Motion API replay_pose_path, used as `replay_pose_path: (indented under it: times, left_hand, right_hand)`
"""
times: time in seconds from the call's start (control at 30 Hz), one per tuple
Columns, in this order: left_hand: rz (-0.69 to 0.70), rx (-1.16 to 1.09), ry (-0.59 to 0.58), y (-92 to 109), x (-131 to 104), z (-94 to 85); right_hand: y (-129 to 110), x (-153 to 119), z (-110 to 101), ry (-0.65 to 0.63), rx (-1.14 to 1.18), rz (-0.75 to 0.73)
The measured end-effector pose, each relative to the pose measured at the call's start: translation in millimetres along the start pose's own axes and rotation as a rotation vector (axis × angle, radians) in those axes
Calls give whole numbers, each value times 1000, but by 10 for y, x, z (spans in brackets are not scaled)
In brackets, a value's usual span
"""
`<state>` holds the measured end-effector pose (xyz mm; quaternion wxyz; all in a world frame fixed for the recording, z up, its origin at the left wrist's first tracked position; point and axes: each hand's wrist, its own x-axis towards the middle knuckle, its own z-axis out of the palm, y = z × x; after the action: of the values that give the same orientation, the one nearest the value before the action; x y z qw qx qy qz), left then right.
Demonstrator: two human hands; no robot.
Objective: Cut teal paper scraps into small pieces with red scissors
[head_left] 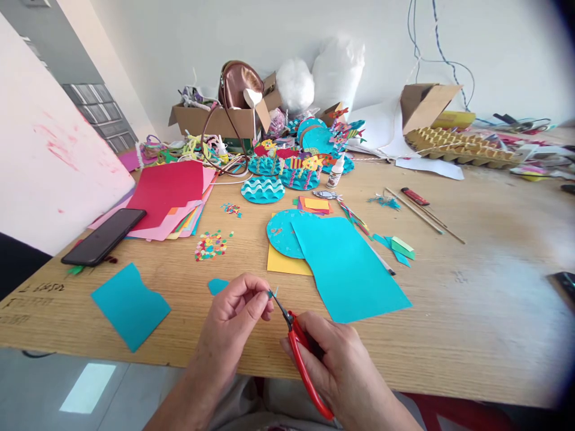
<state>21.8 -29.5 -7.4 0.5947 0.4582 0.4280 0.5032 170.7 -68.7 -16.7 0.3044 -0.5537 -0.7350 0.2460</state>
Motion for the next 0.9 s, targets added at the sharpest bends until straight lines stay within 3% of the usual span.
replay_pose_path:
  times: [0.43,0.7,0.9]
  left_hand:
    - [-10,-26,6,-7,-3,14]
    - [-46,-58,62,-1,-10,35]
    - [-50,-101,25,-34,-29,55]
  right_hand:
    - [23,-1,-3,-7,-5,-5]
    - [-20,3,-34,-106,13,97]
    - [-52,14,-48,-117,21,91]
